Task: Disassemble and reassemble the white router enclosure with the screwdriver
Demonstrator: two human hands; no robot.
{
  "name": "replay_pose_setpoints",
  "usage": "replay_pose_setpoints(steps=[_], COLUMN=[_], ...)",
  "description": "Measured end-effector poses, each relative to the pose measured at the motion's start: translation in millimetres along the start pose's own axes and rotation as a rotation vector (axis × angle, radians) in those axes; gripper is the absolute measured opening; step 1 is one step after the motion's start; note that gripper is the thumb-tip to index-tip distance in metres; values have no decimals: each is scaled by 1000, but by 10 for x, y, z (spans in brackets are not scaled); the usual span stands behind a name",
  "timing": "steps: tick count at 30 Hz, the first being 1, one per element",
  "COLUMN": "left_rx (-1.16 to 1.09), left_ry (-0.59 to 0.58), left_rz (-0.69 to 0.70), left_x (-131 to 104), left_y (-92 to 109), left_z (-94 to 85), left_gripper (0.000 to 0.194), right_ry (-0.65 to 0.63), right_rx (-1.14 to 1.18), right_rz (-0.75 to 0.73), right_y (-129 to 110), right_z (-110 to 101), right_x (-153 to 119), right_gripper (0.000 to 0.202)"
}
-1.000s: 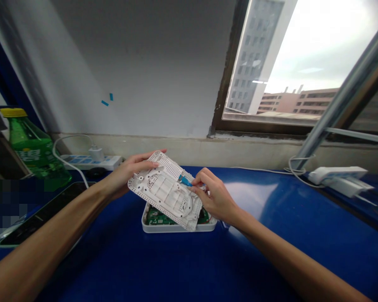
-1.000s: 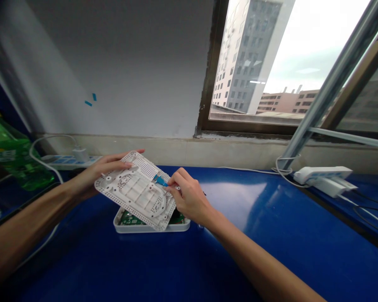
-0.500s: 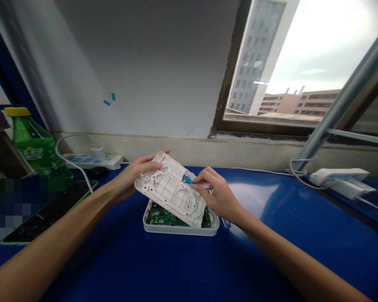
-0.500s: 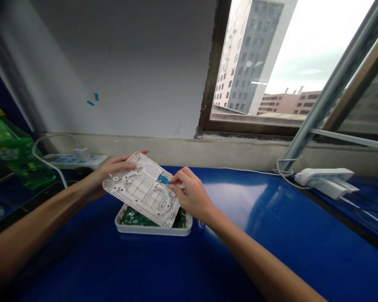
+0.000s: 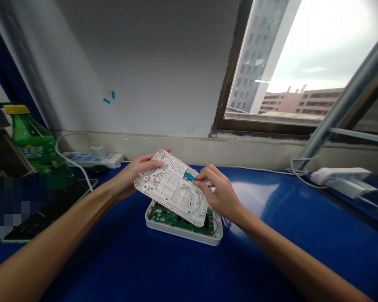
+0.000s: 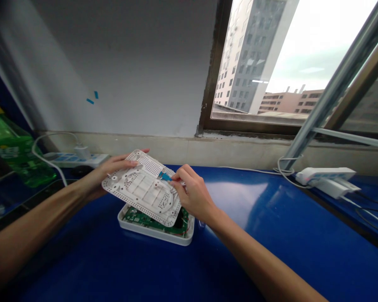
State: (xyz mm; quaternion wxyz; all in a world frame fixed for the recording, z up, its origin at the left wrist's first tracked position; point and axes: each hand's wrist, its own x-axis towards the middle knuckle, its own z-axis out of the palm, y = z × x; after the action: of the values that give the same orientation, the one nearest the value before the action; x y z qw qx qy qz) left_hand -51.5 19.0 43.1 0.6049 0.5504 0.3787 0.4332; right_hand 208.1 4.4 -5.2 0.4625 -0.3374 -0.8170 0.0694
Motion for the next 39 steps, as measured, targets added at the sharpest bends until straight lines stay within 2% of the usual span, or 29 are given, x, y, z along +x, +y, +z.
replay_pose_setpoints(steps=[4,8,9,13,19,22,25,27,29,31,33,37,39], left_rx=[26,-93,-126,-183,-304,-312,-273,-204,-132,-94,-85,-60,-34], left_ry=[-6,-33,-53,-148,-118,-129,-175,-151,-84,-53,-81,-122,-149], left_rz=[-7,12,25,57,27,-52,-149,-170,-148,-129,-134,-144,-147], left_x=[-12,-84,-105,-141,-48,-38,-58,-63,-49,-20,8,10,-12], left_y=[41,132,158,210,117,114,136,123,74,1,-72,-139,-139], left_z=[-5,4,9,29,-6,-56,-71,-55,-33,-20,-16,8,37], left_gripper=[74,60,59,65,58,65,70,64,58,65,74,85,86], right_ry=[-29,-128,-153,-148,-43,32,73,23,-86,-190,-266,-484,-574], right_rx=[73,291,350,485,451,292,18,-171,-284,-303,-267,-140,-108], right_rz=[78,262,297,355,289,221,29,-156,-310,-361,-300,-58,-7], right_y=[24,100,121,168,107,82,81,70,37,-11,-52,-58,-58], right_z=[-29,-34,-32,-21,-17,-38,-103,-162,-222,-275,-324,-414,-446], right_x=[27,31,27,10,-25,-54,-77,-81,-74,-61,-51,-57,-60], right_gripper=[9,43,45,24,18,15,20,25,24,22,38,94,103])
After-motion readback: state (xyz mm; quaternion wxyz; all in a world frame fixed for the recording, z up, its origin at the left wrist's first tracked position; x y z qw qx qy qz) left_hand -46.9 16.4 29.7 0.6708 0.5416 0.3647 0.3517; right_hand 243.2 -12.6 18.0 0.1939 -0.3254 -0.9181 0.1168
